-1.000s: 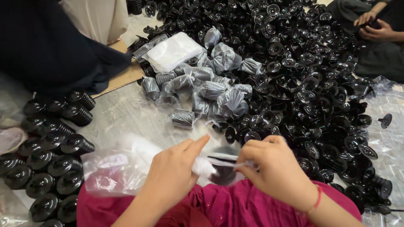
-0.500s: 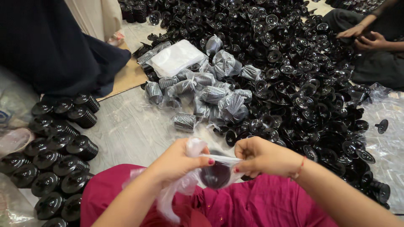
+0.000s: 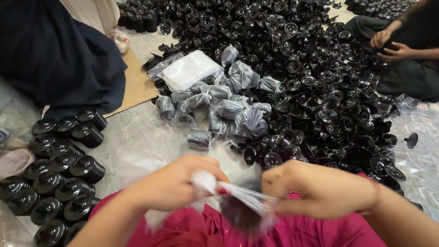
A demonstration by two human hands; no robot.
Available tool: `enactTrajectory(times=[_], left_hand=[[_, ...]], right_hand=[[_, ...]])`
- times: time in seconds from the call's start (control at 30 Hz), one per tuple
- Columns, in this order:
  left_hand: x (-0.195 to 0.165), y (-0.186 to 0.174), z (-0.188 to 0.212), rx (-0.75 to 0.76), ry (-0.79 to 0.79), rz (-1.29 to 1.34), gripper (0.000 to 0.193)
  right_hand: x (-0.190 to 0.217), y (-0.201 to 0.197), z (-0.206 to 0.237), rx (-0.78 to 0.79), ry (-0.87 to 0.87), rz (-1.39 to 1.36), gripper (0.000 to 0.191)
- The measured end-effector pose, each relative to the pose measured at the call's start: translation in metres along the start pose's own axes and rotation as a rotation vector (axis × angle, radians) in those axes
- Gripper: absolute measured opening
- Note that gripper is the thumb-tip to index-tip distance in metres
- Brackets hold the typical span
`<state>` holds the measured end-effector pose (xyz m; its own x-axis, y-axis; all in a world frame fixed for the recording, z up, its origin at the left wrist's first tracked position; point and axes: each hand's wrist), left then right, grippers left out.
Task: The person sits on the floor among large piles of black plastic parts and wraps individual parts in clear plastic bags, twisting the bags closed and placing the wrapped parts onto a pile. They occasionally reach into the surrounding piles to pick the next unwrapped part.
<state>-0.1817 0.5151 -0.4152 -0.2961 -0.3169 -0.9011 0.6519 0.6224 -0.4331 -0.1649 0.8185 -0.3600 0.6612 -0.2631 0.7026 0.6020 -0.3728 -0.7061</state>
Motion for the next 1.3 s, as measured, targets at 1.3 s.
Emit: enactTrajectory(times=[1.3], left_hand=[[0.084,0.176,0.019,-0.45,-0.085,0.572,0.023]], right_hand=[[-0.047,0.208,0.024,-0.91,0.317,-0.024,0.013]])
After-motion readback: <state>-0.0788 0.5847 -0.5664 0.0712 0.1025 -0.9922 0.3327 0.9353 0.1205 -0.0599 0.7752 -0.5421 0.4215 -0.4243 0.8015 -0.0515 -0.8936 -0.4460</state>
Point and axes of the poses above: each hand's wrist, its own z-axis away from the middle knuckle, its own y-axis out of the palm, x = y × z, and after that the axes turned 8 degrees about -y, right-handed
